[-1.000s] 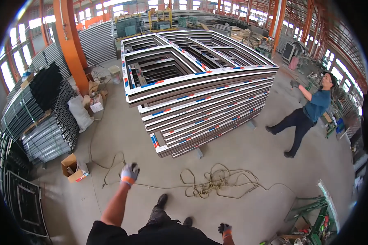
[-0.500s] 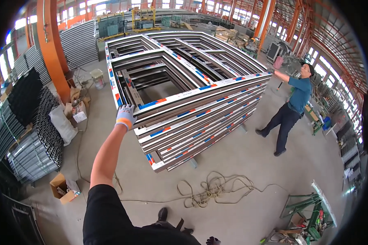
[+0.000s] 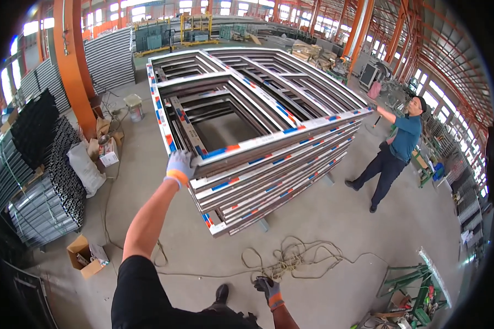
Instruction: Assembling metal window frames on a fabrication floor using a power drill and moving completed frames to a stack.
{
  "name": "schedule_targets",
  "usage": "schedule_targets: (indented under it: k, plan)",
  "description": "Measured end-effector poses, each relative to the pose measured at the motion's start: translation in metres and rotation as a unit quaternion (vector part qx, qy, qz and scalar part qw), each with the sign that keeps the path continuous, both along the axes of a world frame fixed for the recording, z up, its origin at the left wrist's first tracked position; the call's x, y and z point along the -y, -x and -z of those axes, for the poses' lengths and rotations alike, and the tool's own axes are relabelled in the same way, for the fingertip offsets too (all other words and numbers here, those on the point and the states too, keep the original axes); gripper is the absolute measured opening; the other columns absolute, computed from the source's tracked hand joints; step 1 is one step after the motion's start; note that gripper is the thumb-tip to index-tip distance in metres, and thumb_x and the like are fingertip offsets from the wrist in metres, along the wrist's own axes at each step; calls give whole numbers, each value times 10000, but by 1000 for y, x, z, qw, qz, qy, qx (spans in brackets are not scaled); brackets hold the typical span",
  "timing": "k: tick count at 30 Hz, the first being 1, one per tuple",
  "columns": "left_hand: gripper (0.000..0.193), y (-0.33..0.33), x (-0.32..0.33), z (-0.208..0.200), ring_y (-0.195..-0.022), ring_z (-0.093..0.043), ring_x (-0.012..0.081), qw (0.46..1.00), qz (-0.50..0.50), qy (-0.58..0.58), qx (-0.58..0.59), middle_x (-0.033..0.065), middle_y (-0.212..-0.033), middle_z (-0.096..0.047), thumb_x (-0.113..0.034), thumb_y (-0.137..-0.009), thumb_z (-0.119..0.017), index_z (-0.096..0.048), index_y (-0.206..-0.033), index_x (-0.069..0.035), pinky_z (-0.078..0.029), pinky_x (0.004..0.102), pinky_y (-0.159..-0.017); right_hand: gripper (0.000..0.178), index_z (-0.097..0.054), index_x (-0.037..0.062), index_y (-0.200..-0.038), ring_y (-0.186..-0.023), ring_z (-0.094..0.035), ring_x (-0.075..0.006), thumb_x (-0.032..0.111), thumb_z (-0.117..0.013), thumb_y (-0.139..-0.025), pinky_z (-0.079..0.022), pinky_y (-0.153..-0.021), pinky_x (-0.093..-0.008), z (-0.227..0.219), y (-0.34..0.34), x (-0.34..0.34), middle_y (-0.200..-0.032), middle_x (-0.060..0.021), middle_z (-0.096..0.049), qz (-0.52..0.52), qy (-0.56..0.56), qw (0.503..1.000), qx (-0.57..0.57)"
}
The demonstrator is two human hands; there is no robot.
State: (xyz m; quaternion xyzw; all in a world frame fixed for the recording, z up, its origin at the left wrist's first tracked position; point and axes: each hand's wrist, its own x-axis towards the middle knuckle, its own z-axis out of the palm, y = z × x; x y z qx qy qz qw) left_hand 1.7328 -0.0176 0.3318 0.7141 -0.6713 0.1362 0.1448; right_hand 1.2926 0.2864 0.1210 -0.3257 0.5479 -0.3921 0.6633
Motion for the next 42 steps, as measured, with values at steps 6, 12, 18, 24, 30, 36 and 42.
schedule_targets:
  k: [6, 12, 18, 24, 30, 36, 42]
  plan:
    - [467, 83, -81, -33, -1081, -527, 284, 991, 70, -103, 47, 113, -1064, -600, -465, -832, -545, -606, -1096, -84, -352, 417, -986, 417, -546, -16, -1225, -867, -668, -233, 300, -526, -953, -543, -780, -334, -56, -38, 36, -1045, -163, -659, -10, 49, 995, 90]
    - [533, 203, -179, -58, -998, -533, 290, 937, 267, -225, -20, 126, -996, -594, -503, -805, -553, -609, -1079, -49, -382, 412, -901, 593, -427, 30, -1346, -1064, -577, -234, 475, -444, -954, -465, -923, -386, -94, -68, 78, -1225, -139, -568, 58, 123, 946, 296]
    - [519, 268, -242, -33, -1100, -507, 337, 745, 621, -141, -198, 168, -1103, -559, -482, -833, -562, -584, -1080, -26, -374, 453, -974, 669, -562, 38, -1205, -962, -579, -286, 595, -474, -844, -465, -838, -490, -127, 20, -11, -1074, -145, -623, 203, 67, 830, 516]
    - [965, 133, -114, -54, -1130, -498, 375, 843, 527, -53, -96, 189, -1166, -543, -580, -470, -821, -546, -1190, 0, -376, 509, -973, 766, -517, -61, -1184, -779, -609, -358, 592, -523, -784, -494, -800, -524, -193, 92, -142, -902, -230, -620, 458, 112, 857, 209]
    - [1042, 77, 1, -17, -1293, -381, 333, 911, 384, -104, 108, 170, -1357, -446, -569, -569, -764, -383, -1387, -46, -207, 471, -1136, 691, -542, -17, -1214, -792, -620, -422, 534, -571, -798, -514, -754, -539, -150, 202, -263, -947, -221, -644, 498, 51, 844, 194]
    - [843, 153, 2, -5, -1311, -391, 316, 825, 412, -213, 322, 186, -1409, -432, -602, -782, -563, -438, -1349, 9, -234, 439, -1123, 332, -581, 36, -1102, -721, -667, -321, 281, -584, -878, -569, -671, -437, -161, 229, -337, -882, -164, -663, 565, 72, 820, 49]
    - [1067, 212, -60, 15, -1318, -350, 361, 875, 362, -275, 165, 213, -1367, -438, -663, -559, -746, -431, -1317, 19, -196, 442, -1147, 304, -658, 7, -998, -705, -633, -140, 265, -664, -838, -518, -652, -299, -135, 327, -384, -815, -59, -661, 541, 1, 840, -36]
